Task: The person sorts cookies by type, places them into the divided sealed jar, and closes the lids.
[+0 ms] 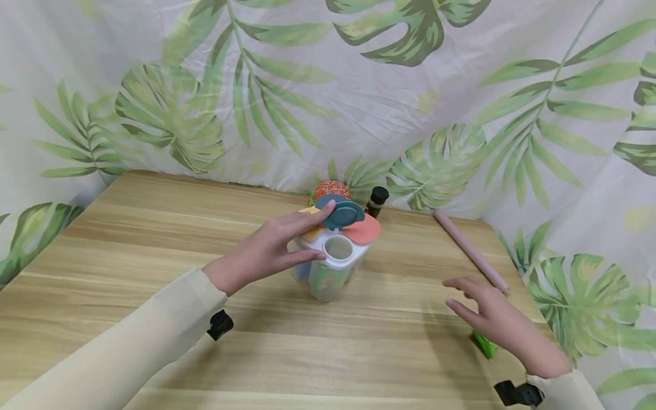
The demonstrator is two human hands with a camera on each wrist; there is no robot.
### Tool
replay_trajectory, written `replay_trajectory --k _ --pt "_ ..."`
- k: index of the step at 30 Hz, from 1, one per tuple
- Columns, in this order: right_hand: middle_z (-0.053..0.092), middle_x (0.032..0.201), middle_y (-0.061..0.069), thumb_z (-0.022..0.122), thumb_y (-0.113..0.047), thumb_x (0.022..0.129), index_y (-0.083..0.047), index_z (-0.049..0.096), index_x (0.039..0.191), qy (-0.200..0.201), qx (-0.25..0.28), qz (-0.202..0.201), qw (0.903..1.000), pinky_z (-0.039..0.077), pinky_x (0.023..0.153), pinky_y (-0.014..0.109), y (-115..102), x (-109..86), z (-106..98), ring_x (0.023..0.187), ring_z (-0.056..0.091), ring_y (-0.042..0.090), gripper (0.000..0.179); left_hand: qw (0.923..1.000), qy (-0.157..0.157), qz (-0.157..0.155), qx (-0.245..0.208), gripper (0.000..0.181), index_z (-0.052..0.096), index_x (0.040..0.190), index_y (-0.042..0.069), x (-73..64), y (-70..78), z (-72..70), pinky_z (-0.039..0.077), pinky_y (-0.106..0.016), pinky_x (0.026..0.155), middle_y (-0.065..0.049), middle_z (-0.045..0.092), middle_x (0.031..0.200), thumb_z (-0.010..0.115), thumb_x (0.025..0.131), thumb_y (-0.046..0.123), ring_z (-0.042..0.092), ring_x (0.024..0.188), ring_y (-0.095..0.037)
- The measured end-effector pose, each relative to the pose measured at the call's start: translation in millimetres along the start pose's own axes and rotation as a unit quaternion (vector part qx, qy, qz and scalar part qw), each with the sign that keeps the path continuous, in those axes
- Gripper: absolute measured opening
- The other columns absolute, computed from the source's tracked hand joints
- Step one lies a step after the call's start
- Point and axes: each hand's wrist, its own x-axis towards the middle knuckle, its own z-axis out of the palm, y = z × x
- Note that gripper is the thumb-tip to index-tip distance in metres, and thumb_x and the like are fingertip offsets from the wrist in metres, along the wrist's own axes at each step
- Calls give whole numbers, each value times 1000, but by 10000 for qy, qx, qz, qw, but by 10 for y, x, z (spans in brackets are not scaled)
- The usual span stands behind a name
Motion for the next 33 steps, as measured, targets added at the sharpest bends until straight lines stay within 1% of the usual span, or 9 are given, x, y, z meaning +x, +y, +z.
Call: replay_trajectory --k 3,8,11,16,20,22,25,28,33 --pt "69 131 20 70 -9 100 1 65 133 -406 -47 500 9979 59 88 50 204 -178 10 119 67 41 36 10000 16 7 23 90 36 164 15 -3 -7 2 56 -45 106 -8 67 143 85 88 23 65 131 -25" --pt "66 128 32 69 -10 100 11 58 135 -634 -217 1209 9904 58 85 55 484 -433 18 115 66 50 42 10000 41 -37 30 90 37 164 15 -4 -3 -4 56 -44 107 -7 68 142 85 88 24 65 131 -25" --pt "62 128 41 64 -24 105 17 53 137 -877 -266 1748 9803 57 86 60 589 -521 13 113 64 55 53 10000 28 -68 35 90 37 164 16 -7 -2 -7 56 -44 108 -7 68 143 84 89 25 64 132 -25" --pt "67 119 36 53 -43 110 23 51 135 -1356 -230 2510 9582 59 84 56 667 -562 40 105 69 45 71 10000 25 -84 45 89 37 164 16 -8 0 -12 55 -45 109 -8 67 143 84 89 26 64 133 -25" --pt "72 111 28 53 -46 109 25 54 130 -1390 -154 2746 9513 59 85 53 671 -562 87 101 71 39 74 10000 33 -40 -35 90 37 164 15 -7 -2 -8 55 -44 108 -8 67 144 85 88 24 64 132 -24" --pt "71 98 19 53 -47 109 23 59 121 -1378 -92 2853 9484 58 77 46 665 -562 106 92 69 31 72 10000 40 -12 -56 90 38 163 15 -6 -4 -3 56 -44 108 -7 67 144 86 87 23 65 132 -24" --pt "56 77 6 56 -48 107 9 61 96 -1258 -6 3007 9454 46 65 33 653 -569 136 74 55 20 58 10000 49 14 -54 90 38 163 15 -3 -4 1 56 -44 107 -7 68 142 86 87 22 65 130 -24" --pt "40 71 2 59 -49 105 -5 50 84 -1097 -1 3056 9458 34 62 29 651 -578 164 68 43 17 50 10000 46 10 -60 90 38 163 15 0 -2 4 56 -44 107 -6 68 142 86 87 22 65 129 -23" --pt "46 76 4 63 -51 102 -1 50 91 -956 54 3167 9437 37 64 30 671 -568 190 72 46 18 52 9999 28 -28 -103 90 38 163 15 4 3 3 56 -43 106 -6 68 141 86 87 22 65 129 -22"
